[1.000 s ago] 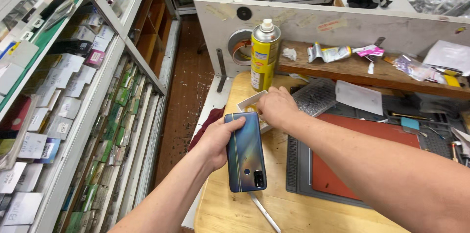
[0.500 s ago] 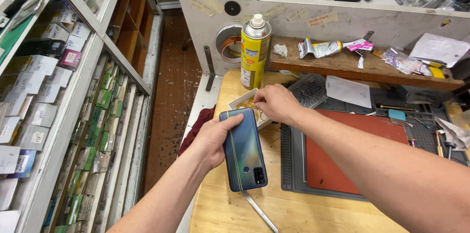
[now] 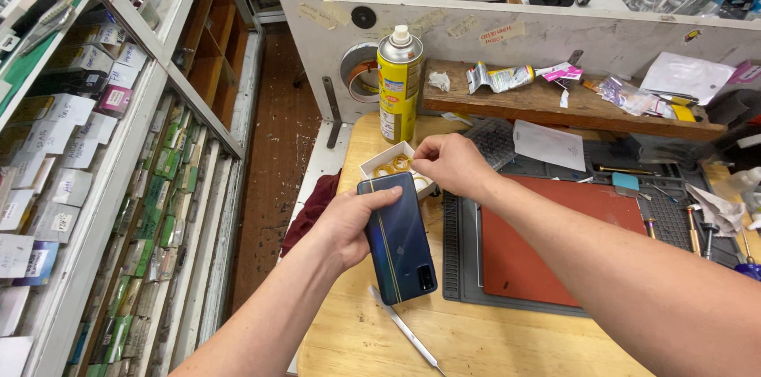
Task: The person disassembles a smartphone, applies adhesive to the internal frame, and reassembles the device. They then secure the phone with multiple rubber bands and wipe the exterior with a cloth.
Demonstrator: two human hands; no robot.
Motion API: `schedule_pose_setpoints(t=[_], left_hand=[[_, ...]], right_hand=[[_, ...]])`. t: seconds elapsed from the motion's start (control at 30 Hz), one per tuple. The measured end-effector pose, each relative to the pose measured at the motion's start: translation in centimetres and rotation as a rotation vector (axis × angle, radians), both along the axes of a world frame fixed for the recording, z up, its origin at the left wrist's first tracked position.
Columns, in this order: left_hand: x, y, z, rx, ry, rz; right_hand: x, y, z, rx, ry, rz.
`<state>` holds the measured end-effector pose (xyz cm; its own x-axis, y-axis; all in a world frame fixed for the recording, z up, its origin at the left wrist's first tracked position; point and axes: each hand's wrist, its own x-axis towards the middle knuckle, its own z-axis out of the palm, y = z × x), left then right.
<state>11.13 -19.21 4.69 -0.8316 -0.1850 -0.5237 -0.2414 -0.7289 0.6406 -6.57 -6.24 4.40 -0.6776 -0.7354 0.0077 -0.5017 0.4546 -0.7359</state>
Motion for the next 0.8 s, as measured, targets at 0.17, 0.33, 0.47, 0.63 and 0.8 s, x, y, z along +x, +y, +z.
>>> schedule_pose_setpoints(t=[0.17, 0.33, 0.47, 0.63, 0.8], left_hand=[[-1.4, 1.4, 1.5, -0.038, 0.079, -0.061], [-3.3, 5.0, 3.6, -0.082, 0.111, -0.135], [-4.9, 7.6, 5.1, -0.076, 0.142, -0.215], [-6.9, 11.3, 6.0, 0.023, 0.325, -0.39], [-8.3, 15.0, 6.5, -0.057, 0.23, -0.416]], right_hand=[[0.4, 3.3, 2.9, -0.158, -0.554, -0.048], [0.7, 7.9, 5.5, -0.246, -0.609, -0.048], [0.9, 11.6, 7.1, -0.303, -0.506, -0.078], [1.0, 16.3, 8.4, -0.331, -0.359, -0.257], [0.3, 19.8, 9.3, -0.505, -0.545, -0.547]])
